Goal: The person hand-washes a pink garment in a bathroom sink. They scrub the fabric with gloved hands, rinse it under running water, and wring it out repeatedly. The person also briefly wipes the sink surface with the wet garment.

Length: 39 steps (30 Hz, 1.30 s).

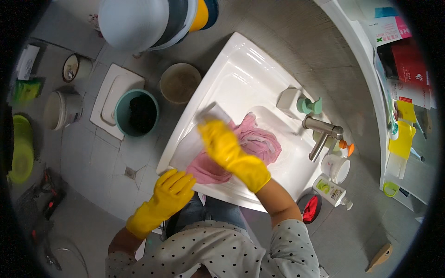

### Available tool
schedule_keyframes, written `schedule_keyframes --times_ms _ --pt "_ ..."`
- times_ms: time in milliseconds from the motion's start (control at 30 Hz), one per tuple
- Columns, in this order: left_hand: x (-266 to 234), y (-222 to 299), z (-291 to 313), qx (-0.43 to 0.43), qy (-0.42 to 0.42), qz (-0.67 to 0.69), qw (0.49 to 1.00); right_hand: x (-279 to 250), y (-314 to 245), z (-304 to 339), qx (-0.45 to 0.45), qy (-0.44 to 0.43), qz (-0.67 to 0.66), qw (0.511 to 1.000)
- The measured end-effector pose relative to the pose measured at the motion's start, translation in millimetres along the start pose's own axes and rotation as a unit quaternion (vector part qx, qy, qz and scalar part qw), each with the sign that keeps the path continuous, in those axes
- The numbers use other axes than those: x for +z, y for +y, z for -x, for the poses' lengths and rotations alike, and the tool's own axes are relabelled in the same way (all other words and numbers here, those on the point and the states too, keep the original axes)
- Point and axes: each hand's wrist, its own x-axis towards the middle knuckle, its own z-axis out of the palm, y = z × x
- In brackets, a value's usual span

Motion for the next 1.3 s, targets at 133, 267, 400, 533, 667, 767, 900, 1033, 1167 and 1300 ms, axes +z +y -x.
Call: schedule_keyframes --times_ms 133,267,400,533,667,767,900,1033,1167,1300 --pt "29.0 -15.8 15.2 -0.029 -0.035 -0.076 0.996 24.4 -24.2 25.5 -0.036 -0.178 -0.003 0.983" --pt "35.7 -15.5 12.3 -0.050 -0.007 -0.092 0.995 4.1 56.7 -19.5 0.141 0.048 0.067 0.987" --pt "32.1 -13.7 -14.2 -0.024 0.039 -0.034 0.998 5.2 65.8 -13.1 0.057 0.122 0.029 0.990" --pt "37.7 -13.1 -47.9 0.040 0.071 -0.051 0.995 12.3 34.3 6.1 -0.082 -0.024 -0.022 0.996" --pt "38.8 -7.5 -45.4 -0.015 0.020 -0.029 0.999 -2.5 16.6 15.6 0.038 -0.147 -0.113 0.982" --pt "40.4 -0.7 -31.2 -0.038 0.016 -0.035 0.999 4.6 3.8 12.2 0.075 -0.194 -0.072 0.975" --pt "51.6 -3.2 -23.5 -0.055 0.006 -0.035 0.998 15.1 -2.3 15.1 -0.047 -0.207 0.000 0.977" --pt "52.3 -2.5 -23.8 -0.050 0.024 -0.051 0.997 -11.3 70.7 -36.7 0.121 -0.024 0.030 0.992" --pt "49.7 -2.5 -18.4 -0.044 -0.012 -0.077 0.996 7.4 17.8 1.8 0.050 -0.263 0.009 0.963" --pt "64.8 -3.2 -11.9 -0.051 0.023 -0.078 0.995 0.1 41.1 -13.6 0.132 -0.208 -0.084 0.965"
